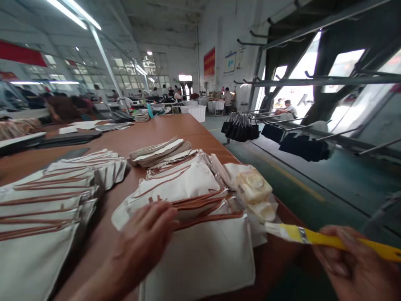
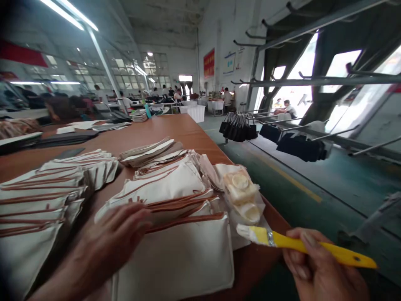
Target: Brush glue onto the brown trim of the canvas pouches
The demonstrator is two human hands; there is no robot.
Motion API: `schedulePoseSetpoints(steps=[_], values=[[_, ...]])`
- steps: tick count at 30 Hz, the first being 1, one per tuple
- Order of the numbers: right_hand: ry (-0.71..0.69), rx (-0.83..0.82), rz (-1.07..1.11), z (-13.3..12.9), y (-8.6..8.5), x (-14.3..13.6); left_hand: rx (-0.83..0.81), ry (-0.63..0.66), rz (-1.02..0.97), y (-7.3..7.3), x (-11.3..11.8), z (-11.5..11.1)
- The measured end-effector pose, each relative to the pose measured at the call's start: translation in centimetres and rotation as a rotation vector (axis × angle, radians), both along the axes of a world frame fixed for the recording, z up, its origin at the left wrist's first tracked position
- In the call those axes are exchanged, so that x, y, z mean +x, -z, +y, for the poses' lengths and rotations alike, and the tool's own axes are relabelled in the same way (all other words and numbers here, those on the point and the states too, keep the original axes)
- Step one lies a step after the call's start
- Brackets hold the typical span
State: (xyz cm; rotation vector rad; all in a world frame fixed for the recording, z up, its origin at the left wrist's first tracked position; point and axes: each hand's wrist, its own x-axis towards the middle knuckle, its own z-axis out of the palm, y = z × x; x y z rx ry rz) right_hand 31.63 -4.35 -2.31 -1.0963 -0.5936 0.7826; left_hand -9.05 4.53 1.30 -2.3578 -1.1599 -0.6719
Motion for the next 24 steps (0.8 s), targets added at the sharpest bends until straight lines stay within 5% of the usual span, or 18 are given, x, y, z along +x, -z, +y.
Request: schedulePoseSetpoints(steps=[3,7,13,19,24], values=[[0.015,-0.031,0.119,-0.1,-0.2,1.0,-0.28,0.041,-0.048,1.9,10.2,-0.7],[0.073,-0.076,0.116,-1.3,0.4,3.4,-0.462,-0.059,-0.02,3.2,16.8,0.4],[0.043,-0.108,-0.197,-0.4,3.3,7.2,-0.503,-0.167,0.01,3.7,18.8,1.7],[-0.172,-0.058,-0.813,6.0,6.5,8.2,-0.527,-0.15,0.035,4.9,18.4,0.8],[-0.277,0.034,-0.961,10.6,8.7,6.9,-0.483,-0.225,0.072,5.2,18.1,-0.2]])
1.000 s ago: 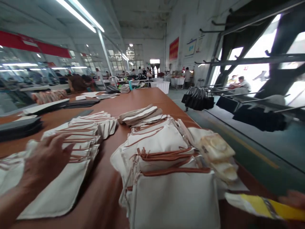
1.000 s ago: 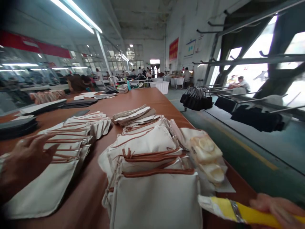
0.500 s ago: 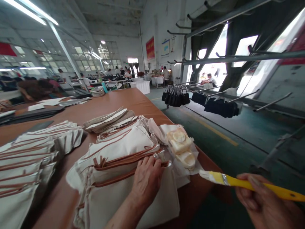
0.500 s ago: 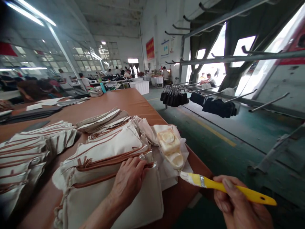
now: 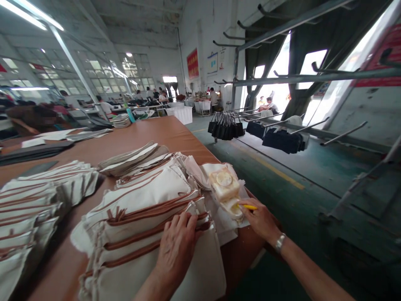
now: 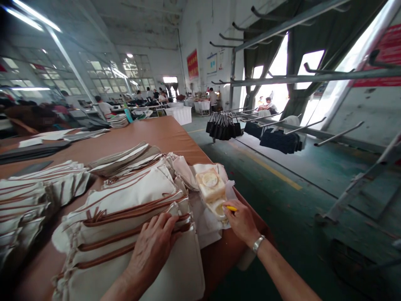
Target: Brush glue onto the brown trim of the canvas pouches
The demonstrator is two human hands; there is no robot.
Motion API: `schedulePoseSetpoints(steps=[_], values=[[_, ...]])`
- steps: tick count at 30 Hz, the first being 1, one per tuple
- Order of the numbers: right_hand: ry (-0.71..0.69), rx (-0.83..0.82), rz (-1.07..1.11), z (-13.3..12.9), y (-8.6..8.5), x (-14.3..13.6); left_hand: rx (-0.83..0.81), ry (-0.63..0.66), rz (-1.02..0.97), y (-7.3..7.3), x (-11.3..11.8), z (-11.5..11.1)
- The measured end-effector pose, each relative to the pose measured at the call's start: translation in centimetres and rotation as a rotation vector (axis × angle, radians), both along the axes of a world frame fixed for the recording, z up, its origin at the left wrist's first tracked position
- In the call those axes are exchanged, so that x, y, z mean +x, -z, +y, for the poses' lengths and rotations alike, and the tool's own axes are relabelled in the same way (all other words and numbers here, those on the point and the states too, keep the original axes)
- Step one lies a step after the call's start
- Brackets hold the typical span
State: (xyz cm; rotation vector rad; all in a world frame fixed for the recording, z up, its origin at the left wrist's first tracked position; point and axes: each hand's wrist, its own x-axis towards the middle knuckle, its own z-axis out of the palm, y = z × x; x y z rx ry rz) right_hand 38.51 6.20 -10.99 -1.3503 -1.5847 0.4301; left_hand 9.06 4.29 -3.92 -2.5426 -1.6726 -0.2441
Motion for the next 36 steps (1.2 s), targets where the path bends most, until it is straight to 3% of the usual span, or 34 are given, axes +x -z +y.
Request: schedulePoseSetpoints(steps=[4,11,18,21,24,28,32,36], values=[[-0.032,0.018,-0.063,0.2,0.1,0.1,0.011,0.021,-0.025,0.2,0.2,-0.5],[-0.117,0.052,-0.153,-3.1,-1.6,0.9,-0.112,-0.034,-0.113,1.4,0.6,-1.0],[-0.179,0.075,-0.207,-5.5,-1.8,1.2,-0.345,-0.009,-0.543,0.8,-1.4,-1.0],[-0.03,0.029,-0.026,-6.6,-2.4,1.0,-0.468,-0.006,-0.738,0.9,-2.3,-1.1],[0.105,-0.038,0.357,-7.7,-4.0,-0.2,-0.657,0.053,-0.974,1.2,-2.7,-1.5],[0.041,-0.088,0.88,-8.6,-6.6,-3.3,-0.744,0.047,-1.128,1.2,-2.9,-2.1],[-0.036,-0.107,0.937,-8.8,-8.3,-6.1,-0.731,0.015,-1.149,0.7,-3.1,-2.8],[-0.103,-0.084,0.795,-8.2,-8.4,-7.8,-0.729,0.054,-1.135,-0.3,-3.3,-3.5]])
